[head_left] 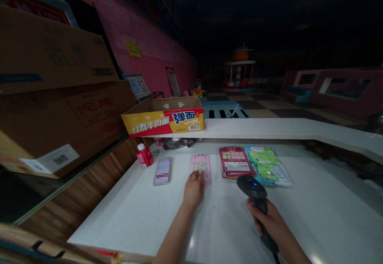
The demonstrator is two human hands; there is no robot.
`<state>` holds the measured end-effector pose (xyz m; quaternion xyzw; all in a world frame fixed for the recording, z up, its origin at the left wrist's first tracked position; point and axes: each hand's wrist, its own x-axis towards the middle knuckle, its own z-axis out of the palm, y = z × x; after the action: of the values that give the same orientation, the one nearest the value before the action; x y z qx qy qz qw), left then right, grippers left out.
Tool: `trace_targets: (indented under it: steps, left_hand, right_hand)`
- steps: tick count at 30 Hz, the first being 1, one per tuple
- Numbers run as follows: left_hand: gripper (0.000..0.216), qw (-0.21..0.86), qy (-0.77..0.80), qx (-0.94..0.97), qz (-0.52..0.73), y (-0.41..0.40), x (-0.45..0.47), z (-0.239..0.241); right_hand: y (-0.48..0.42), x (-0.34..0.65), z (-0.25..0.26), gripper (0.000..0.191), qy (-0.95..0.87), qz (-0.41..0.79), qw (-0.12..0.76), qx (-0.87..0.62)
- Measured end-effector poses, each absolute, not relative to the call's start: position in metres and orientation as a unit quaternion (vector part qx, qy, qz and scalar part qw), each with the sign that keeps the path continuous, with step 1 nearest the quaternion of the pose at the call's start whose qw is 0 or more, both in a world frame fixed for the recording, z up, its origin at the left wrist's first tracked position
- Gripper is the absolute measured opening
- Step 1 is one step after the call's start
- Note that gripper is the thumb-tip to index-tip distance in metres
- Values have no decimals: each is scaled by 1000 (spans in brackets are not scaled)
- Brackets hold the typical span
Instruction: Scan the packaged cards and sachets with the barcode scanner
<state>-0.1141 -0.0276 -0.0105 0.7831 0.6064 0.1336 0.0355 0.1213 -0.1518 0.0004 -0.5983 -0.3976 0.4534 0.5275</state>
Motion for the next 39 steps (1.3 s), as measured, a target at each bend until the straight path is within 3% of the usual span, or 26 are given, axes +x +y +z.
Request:
trace_targets:
  steps: [5, 15, 20, 25, 31, 39]
  left_hand:
    - [48, 63, 585, 806, 73, -23, -118, -15]
    - [41, 58, 624, 773, 100, 1, -150, -4]
    - [38, 68, 606, 769, 191, 6, -111, 1]
    - [25, 180, 616, 712, 284, 17, -43, 8]
    - [59, 228, 683, 644, 260, 29, -2, 7]
    - [40, 229, 689, 636, 262, 47, -10, 8]
  right_hand:
    - [-151, 129, -2, 42, -392, 442, 531, -607]
    - [-150, 151, -6, 44, -367, 461, 524, -615]
    - [-149, 155, -4, 46, -354, 468, 532, -610]
    - [-153, 159, -6, 42, -348, 440, 553, -616]
    - [-159, 167, -4, 39, -316, 434, 571, -621]
    - [-154, 167, -4, 36, -324, 435, 592, -596]
